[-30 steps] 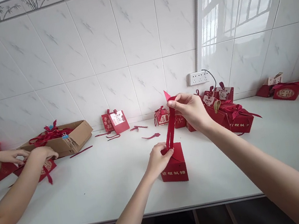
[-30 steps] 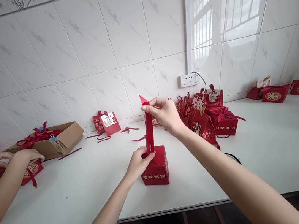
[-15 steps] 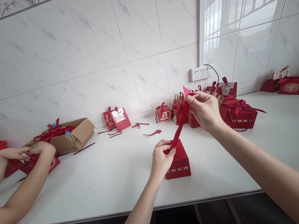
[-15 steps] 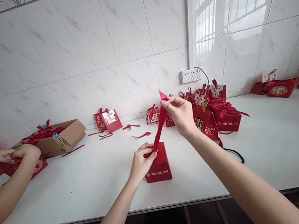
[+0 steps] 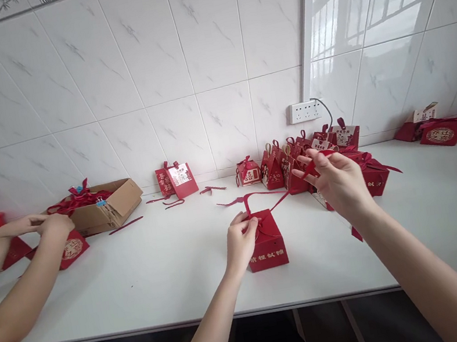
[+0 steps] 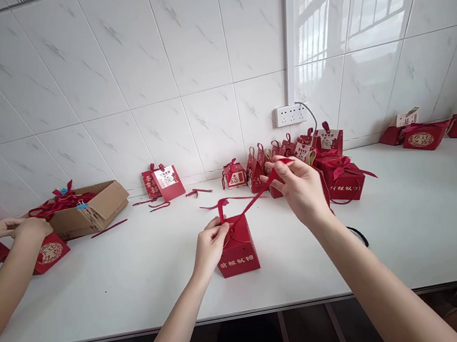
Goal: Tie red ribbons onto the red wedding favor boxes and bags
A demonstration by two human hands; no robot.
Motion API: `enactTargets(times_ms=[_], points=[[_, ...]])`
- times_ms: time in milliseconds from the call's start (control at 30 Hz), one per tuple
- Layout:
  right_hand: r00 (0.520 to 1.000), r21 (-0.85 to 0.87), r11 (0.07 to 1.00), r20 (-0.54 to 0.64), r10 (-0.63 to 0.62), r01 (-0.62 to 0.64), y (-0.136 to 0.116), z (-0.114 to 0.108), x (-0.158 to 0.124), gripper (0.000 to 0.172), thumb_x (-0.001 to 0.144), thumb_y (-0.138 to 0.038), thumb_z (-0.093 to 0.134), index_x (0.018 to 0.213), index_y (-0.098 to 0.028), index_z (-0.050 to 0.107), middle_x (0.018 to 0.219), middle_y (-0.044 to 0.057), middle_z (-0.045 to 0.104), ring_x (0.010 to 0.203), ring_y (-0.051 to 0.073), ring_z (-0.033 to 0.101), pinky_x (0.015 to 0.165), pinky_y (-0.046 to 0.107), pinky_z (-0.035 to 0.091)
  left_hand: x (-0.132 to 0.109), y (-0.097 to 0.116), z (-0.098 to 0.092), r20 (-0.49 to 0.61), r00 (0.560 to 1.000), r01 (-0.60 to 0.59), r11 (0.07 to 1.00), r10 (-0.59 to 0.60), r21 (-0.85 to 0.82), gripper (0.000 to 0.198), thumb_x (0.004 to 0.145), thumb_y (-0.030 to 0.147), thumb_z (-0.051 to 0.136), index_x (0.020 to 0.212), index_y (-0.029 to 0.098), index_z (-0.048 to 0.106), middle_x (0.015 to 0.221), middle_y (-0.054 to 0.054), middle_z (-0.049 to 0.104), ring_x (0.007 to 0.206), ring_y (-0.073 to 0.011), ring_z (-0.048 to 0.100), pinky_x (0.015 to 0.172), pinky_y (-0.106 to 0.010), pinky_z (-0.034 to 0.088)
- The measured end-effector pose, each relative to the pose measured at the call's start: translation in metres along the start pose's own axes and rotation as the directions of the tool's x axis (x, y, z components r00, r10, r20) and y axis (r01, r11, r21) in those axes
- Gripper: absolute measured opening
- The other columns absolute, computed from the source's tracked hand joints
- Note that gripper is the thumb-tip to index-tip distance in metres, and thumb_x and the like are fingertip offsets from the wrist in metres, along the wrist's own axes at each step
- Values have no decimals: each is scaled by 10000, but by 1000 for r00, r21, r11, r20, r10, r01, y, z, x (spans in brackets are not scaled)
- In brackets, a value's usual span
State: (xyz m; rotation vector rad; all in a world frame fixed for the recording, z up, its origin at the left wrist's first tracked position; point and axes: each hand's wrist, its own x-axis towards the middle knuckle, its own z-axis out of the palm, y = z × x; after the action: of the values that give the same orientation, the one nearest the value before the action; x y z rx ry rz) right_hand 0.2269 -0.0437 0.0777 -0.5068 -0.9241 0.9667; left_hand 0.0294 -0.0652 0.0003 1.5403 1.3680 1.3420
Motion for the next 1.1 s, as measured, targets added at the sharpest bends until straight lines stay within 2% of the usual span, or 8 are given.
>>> enactTargets(times_ms=[133, 300, 533, 667, 800, 933, 1033, 1100], points=[[983, 101, 983, -94, 160, -150, 9, -34, -11, 395, 492, -410, 856, 575, -182, 544, 836, -30, 634, 783, 143, 649, 602, 265, 561, -2, -3, -1, -69, 995, 57, 987, -69, -152, 194, 781, 321, 588, 813, 198, 734, 1202, -78, 623, 1183, -257, 524, 967, -330, 401], [942, 170, 943, -130, 310, -287, 30, -65, -22, 432, 433, -407, 880, 602, -190, 547, 578, -85, 510, 492, 42, 507, 531, 204, 522, -5, -3, -4, -82, 970, 175, 895, -228, -411, 192, 736, 351, 669, 804, 186, 742, 1161, -84, 659, 1205, -258, 516, 1020, -345, 382], [962, 40, 966, -90, 257, -254, 41, -75, -42, 394, 561, -454, 817, 565, -205, 512, 585, -59, 439, 471, 53, 388, 515, 253, 460, -10, -4, -1, -65, 897, 298, 706, -437, -642, 188, 718, 275, 724, 890, 199, 735, 1130, -77, 677, 1167, -251, 557, 1043, -403, 397], [968, -13, 979, -152, 199, -203, 48, -83, -51, 375, 608, -479, 777, 586, -225, 503, 579, -57, 408, 468, 68, 377, 527, 278, 463, -13, -3, 4, -152, 876, 247, 697, -457, -673, 117, 723, 195, 719, 838, 186, 739, 1062, -75, 704, 1169, -225, 557, 1043, -361, 402], [945, 0, 969, -218, 243, -249, 53, -92, -59, 378, 576, -487, 793, 604, -224, 523, 575, -60, 426, 460, 63, 379, 528, 268, 459, -13, -1, 7, -123, 864, 283, 674, -488, -682, 112, 718, 190, 713, 824, 163, 735, 1035, -89, 709, 1152, -239, 566, 1004, -362, 424], [917, -319, 861, -108, 384, -397, 44, -88, -61, 479, 664, -661, 627, 606, -188, 588, 525, -27, 472, 415, 75, 377, 444, 272, 365, -17, -3, 3, -65, 877, 290, 632, -476, -719, 265, 687, 312, 727, 903, 159, 714, 908, -89, 722, 944, -250, 659, 803, -357, 510], [922, -663, 689, -4, 388, -293, 34, -69, -55, 603, 733, -727, 467, 642, -156, 638, 626, 53, 603, 530, 136, 513, 541, 303, 419, -23, -3, 0, -77, 913, 216, 633, -402, -743, 304, 662, 363, 727, 876, 149, 703, 897, -81, 707, 888, -214, 658, 700, -285, 491], [907, -781, 596, 99, 410, -184, 32, -49, -49, 548, 766, -677, 480, 713, -159, 651, 779, 78, 660, 724, 185, 591, 656, 313, 458, -24, -2, -2, -109, 918, 183, 650, -382, -738, 276, 649, 351, 729, 829, 145, 694, 941, -75, 692, 933, -192, 638, 686, -241, 460]])
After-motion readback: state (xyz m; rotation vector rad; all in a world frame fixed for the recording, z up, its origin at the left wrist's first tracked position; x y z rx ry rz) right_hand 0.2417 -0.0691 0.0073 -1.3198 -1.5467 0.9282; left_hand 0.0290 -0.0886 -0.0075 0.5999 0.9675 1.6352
